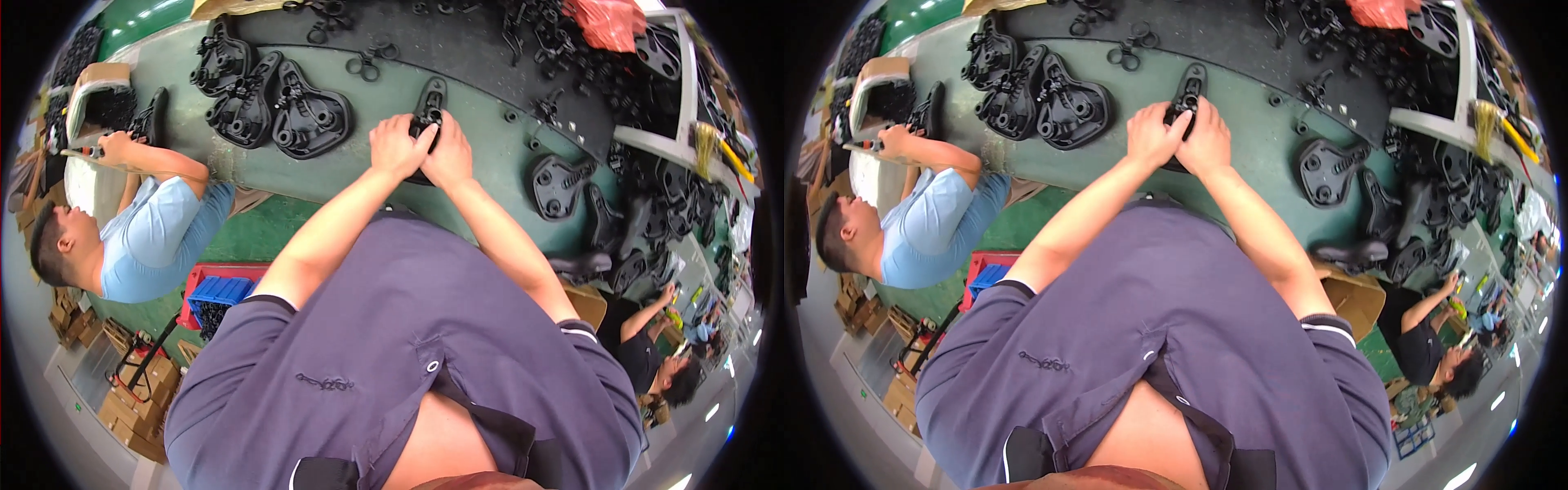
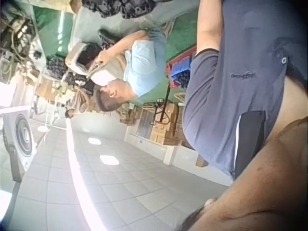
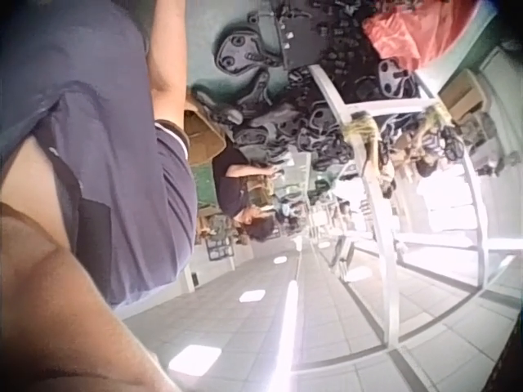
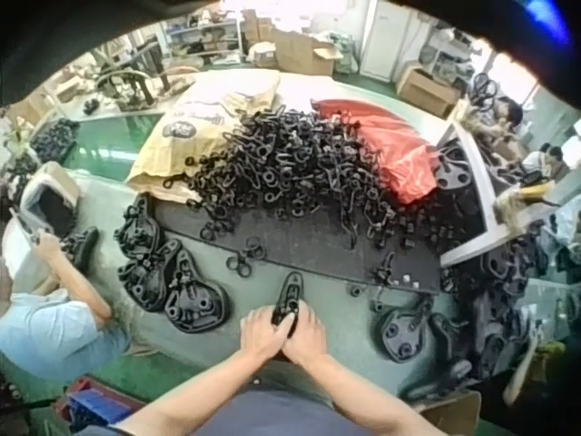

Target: Assembling various components onto bicycle seat bases at a factory workbench.

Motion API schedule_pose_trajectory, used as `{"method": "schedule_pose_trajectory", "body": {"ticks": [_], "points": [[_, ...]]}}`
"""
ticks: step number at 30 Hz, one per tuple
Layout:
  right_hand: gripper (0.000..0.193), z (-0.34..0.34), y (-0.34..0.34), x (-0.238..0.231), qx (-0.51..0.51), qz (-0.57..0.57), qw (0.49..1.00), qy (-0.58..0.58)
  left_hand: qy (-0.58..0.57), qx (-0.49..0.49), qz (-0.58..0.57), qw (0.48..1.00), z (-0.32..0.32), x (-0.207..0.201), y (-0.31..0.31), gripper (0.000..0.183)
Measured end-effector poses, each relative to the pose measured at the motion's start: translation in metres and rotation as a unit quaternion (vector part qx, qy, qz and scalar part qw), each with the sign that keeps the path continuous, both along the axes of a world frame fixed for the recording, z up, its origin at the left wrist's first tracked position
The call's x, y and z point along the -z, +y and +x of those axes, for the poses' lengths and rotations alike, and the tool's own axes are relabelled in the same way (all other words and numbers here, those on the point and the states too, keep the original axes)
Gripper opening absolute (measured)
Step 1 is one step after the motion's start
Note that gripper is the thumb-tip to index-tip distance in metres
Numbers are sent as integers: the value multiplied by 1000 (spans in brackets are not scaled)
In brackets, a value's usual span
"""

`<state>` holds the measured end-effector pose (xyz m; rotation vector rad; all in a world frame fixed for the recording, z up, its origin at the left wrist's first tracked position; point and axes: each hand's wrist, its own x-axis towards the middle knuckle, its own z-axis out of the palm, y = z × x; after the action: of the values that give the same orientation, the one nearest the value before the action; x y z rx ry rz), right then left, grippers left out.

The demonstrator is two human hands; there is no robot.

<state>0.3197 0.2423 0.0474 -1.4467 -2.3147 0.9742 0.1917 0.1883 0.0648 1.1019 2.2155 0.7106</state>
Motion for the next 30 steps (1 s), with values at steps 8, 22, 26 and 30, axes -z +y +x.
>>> {"method": "schedule_pose_trajectory", "body": {"ticks": [8, 22, 26, 30], "points": [[82, -3, 18, 5, 17, 104, 994, -36, 93, -18, 67, 993, 4, 25, 8, 46], [44, 236, 56, -8, 102, 280, 952, -69, -259, -148, -152, 942, -36, 32, -77, 52], [60, 303, 65, -7, 273, 295, 888, -221, -239, -319, -63, 915, -54, 44, -111, 48], [76, 379, 62, 50, 365, 33, 919, -142, -272, -271, -78, 920, -68, 37, -104, 41]]}}
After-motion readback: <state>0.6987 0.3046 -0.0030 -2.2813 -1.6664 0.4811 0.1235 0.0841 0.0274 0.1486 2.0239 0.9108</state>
